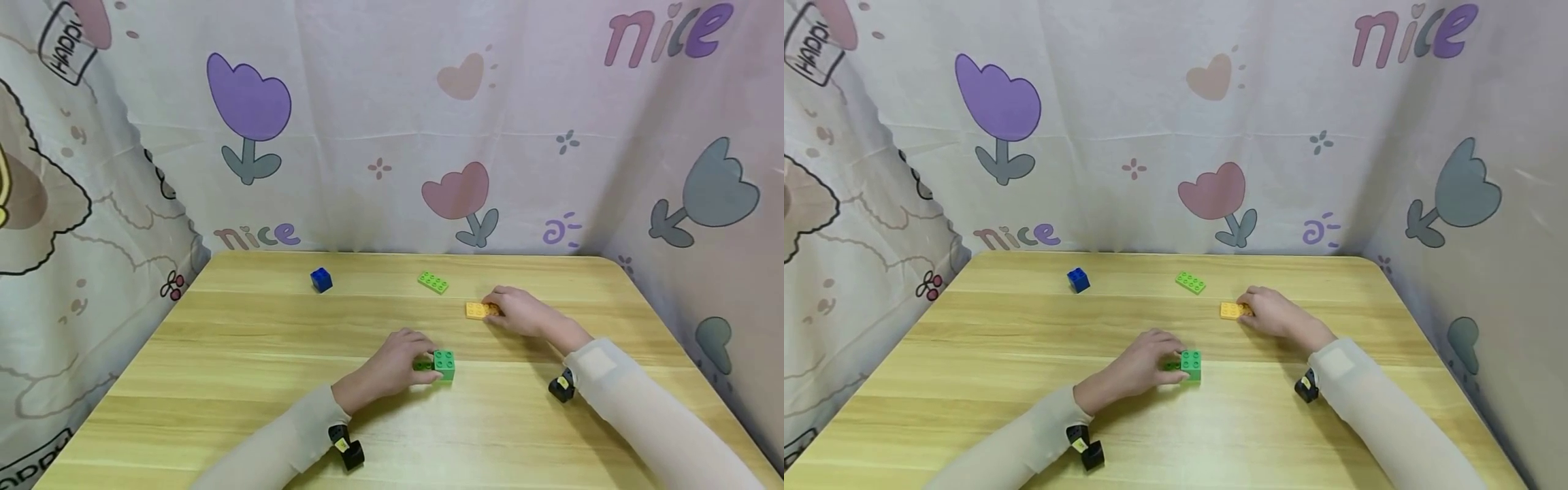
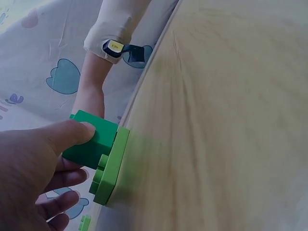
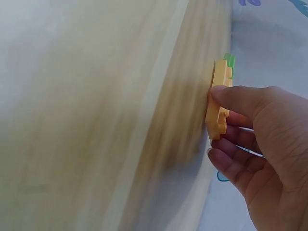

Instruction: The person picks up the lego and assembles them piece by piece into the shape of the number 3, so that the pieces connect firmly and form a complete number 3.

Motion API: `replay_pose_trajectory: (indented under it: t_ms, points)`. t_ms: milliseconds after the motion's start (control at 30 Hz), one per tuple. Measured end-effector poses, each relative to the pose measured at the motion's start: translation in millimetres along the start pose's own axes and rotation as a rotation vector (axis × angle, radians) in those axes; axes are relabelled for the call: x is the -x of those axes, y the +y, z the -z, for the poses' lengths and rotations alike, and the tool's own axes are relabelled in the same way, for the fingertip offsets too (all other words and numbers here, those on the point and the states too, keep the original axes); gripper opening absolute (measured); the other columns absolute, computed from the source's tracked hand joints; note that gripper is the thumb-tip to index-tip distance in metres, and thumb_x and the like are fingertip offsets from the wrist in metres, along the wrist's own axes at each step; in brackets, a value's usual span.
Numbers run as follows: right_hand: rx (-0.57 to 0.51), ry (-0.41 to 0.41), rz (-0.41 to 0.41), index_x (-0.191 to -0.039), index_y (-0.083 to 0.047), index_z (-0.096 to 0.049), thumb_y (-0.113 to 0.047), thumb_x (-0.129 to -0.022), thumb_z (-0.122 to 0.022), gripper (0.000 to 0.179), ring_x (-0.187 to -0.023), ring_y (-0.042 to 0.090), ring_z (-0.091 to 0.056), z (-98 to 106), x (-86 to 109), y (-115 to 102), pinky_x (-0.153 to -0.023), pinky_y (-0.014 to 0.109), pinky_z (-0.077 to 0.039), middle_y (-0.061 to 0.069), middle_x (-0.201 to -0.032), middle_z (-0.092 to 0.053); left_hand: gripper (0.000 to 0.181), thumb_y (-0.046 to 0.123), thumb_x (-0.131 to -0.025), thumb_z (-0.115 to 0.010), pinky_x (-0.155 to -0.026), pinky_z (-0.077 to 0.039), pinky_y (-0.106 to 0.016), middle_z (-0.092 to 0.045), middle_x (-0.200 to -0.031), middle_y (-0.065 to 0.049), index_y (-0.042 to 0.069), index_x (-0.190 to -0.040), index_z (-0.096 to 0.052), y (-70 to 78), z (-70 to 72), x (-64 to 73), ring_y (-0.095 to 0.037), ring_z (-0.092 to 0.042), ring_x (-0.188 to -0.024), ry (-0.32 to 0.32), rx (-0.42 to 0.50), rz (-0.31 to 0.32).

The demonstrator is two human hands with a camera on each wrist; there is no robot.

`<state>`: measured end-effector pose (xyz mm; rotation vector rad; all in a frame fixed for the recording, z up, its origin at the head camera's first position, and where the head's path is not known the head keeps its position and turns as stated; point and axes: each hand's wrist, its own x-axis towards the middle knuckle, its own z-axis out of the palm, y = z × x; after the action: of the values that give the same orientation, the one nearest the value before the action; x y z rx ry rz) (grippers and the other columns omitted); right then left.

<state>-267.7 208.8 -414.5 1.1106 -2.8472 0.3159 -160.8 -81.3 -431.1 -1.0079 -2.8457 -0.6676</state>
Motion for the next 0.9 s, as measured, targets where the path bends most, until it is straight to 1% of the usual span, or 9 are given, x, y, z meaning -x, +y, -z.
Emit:
replay_pose_trajectory:
  t_ms: [133, 300, 433, 567, 767, 900]
  points:
    - [0.000, 0.005, 0.005, -0.114, 0.001, -0.068, -0.022, -0.087, -0.075, 0.035, -0.086, 0.019, -0.060, 0.4, 3.0, -3.6, -0.081, 0.041, -0.051, 0.007, -0.099, -0.063, 0.046, 0.045, -0.088, -0.071, -0.100, -0.040, -0.041, -0.066, -0.119, 0.002, 0.014, -0.122, -0.068, 1.0, 1.7, 0.5, -0.018, -0.054, -0.113, -0.021, 0.030, 0.021]
    - [-0.008, 0.041, 0.023, -0.113, -0.001, -0.068, -0.020, -0.087, -0.075, 0.033, -0.089, 0.022, -0.062, 3.1, 8.7, -9.5, -0.083, 0.042, -0.052, 0.007, -0.100, -0.064, 0.047, 0.044, -0.087, -0.073, -0.100, -0.040, -0.039, -0.065, -0.118, 0.002, 0.014, -0.122, -0.068, 0.8, 3.5, -1.0, -0.019, -0.055, -0.113, -0.046, 0.047, 0.040]
    - [-0.036, 0.059, -0.001, -0.114, -0.003, -0.068, -0.022, -0.087, -0.076, 0.034, -0.093, 0.022, -0.063, 9.2, 13.7, -17.1, -0.085, 0.043, -0.052, 0.006, -0.103, -0.066, 0.046, 0.044, -0.086, -0.073, -0.099, -0.041, -0.039, -0.066, -0.117, 0.001, 0.013, -0.120, -0.068, 0.8, 5.6, -2.6, -0.019, -0.056, -0.112, -0.043, 0.043, 0.029]
    - [-0.068, 0.082, -0.014, -0.114, -0.005, -0.068, -0.024, -0.087, -0.076, 0.034, -0.094, 0.019, -0.062, 16.2, 18.2, -27.3, -0.085, 0.041, -0.052, 0.003, -0.104, -0.066, 0.045, 0.044, -0.086, -0.074, -0.097, -0.042, -0.037, -0.066, -0.115, 0.002, 0.013, -0.118, -0.070, 0.1, 7.0, -3.8, -0.017, -0.056, -0.109, -0.039, 0.049, 0.023]
    - [-0.092, 0.121, 0.017, -0.116, -0.007, -0.068, -0.025, -0.086, -0.077, 0.035, -0.096, 0.018, -0.062, 21.7, 24.4, -43.3, -0.085, 0.040, -0.052, 0.002, -0.106, -0.066, 0.044, 0.043, -0.085, -0.075, -0.092, -0.044, -0.033, -0.066, -0.112, 0.004, 0.013, -0.117, -0.070, -0.5, 7.5, -4.5, -0.013, -0.056, -0.103, -0.058, 0.087, 0.042]
    - [-0.083, 0.166, 0.059, -0.115, -0.008, -0.068, -0.026, -0.086, -0.077, 0.035, -0.097, 0.018, -0.063, 24.1, 28.0, -52.5, -0.085, 0.039, -0.052, 0.002, -0.106, -0.066, 0.043, 0.042, -0.085, -0.075, -0.090, -0.045, -0.032, -0.066, -0.111, 0.005, 0.013, -0.116, -0.070, 0.4, 8.1, -4.9, -0.012, -0.056, -0.101, -0.067, 0.104, 0.049]
